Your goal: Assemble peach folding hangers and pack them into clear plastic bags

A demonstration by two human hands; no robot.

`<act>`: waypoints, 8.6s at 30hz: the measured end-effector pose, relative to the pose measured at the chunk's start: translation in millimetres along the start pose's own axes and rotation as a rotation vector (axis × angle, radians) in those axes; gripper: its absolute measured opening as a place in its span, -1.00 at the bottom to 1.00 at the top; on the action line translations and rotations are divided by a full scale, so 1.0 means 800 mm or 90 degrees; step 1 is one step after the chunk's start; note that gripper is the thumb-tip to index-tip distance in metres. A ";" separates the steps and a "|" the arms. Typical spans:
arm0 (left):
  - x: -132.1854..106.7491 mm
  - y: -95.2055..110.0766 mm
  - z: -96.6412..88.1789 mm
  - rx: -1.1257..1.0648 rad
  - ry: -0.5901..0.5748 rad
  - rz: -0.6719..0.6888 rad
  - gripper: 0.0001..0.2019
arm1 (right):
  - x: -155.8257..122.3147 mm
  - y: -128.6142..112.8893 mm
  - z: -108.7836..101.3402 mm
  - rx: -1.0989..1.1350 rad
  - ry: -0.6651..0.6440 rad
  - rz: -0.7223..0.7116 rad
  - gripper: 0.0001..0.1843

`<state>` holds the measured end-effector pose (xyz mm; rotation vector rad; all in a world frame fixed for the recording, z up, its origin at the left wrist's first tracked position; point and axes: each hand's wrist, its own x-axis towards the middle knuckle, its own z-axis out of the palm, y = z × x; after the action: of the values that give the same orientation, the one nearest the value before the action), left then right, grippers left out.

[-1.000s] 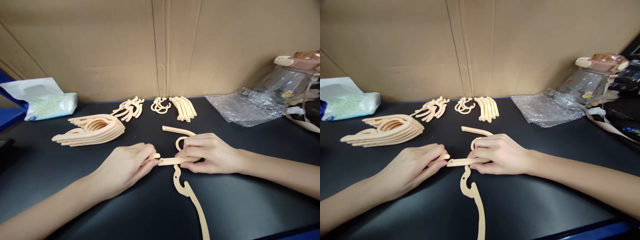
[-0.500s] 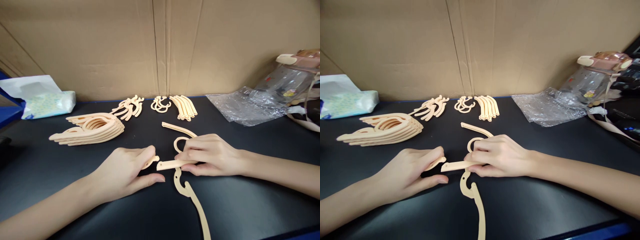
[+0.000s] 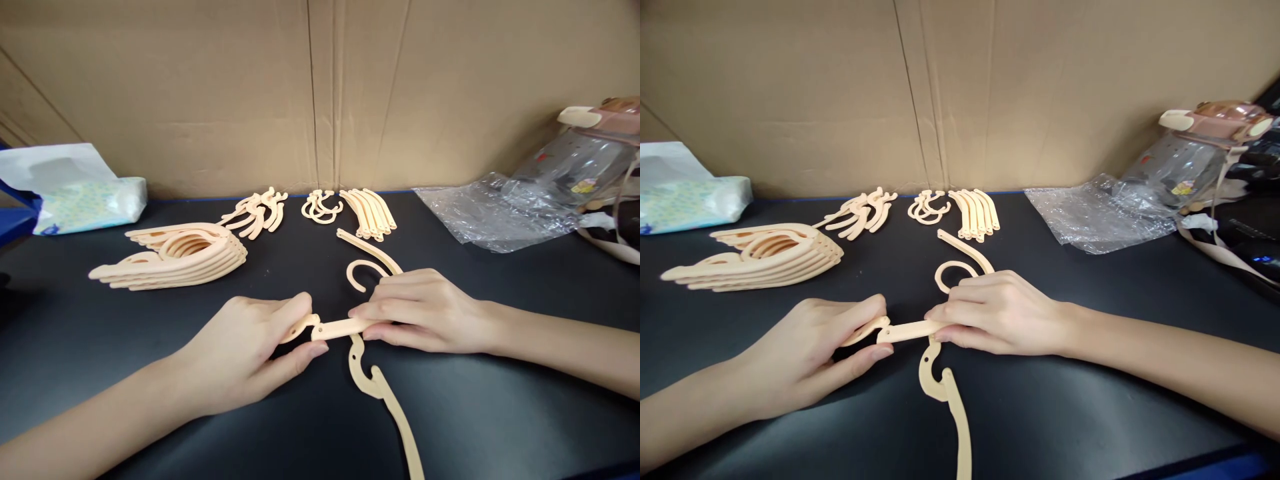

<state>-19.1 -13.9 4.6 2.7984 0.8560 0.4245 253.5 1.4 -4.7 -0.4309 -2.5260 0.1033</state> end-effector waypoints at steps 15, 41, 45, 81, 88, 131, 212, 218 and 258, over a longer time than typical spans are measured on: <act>0.000 -0.002 0.000 0.023 -0.006 0.026 -0.76 | 0.002 0.000 -0.001 0.024 -0.021 0.002 -0.77; -0.001 0.003 0.001 0.029 -0.023 0.043 -0.81 | 0.002 0.000 0.000 0.047 -0.037 0.007 -0.77; -0.002 0.003 0.003 0.059 -0.016 0.046 -0.81 | 0.001 -0.001 0.000 0.042 -0.045 0.011 -0.75; -0.004 0.009 0.002 0.278 0.068 0.114 -0.76 | 0.002 -0.002 -0.002 0.071 -0.063 0.019 -0.75; -0.003 0.004 -0.001 0.212 0.056 0.132 -0.76 | 0.002 -0.001 0.001 0.071 -0.042 0.021 -0.79; 0.003 -0.011 -0.005 -0.019 0.051 -0.078 -0.74 | 0.004 0.002 -0.003 0.037 0.067 0.149 -0.80; 0.005 -0.007 -0.009 0.284 0.155 -0.016 -0.71 | 0.001 -0.019 0.001 -0.095 0.014 -0.187 -0.48; 0.005 0.008 -0.012 0.352 0.195 0.035 -0.82 | 0.007 -0.015 -0.017 -0.117 -0.112 -0.120 -0.56; 0.039 0.049 0.024 -0.034 0.082 0.030 -0.84 | -0.017 -0.029 -0.036 0.288 -0.126 0.377 -0.74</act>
<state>32.2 -29.9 3.4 2.7710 0.7933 0.6317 273.2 -25.4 16.1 -0.9963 -2.3727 0.9567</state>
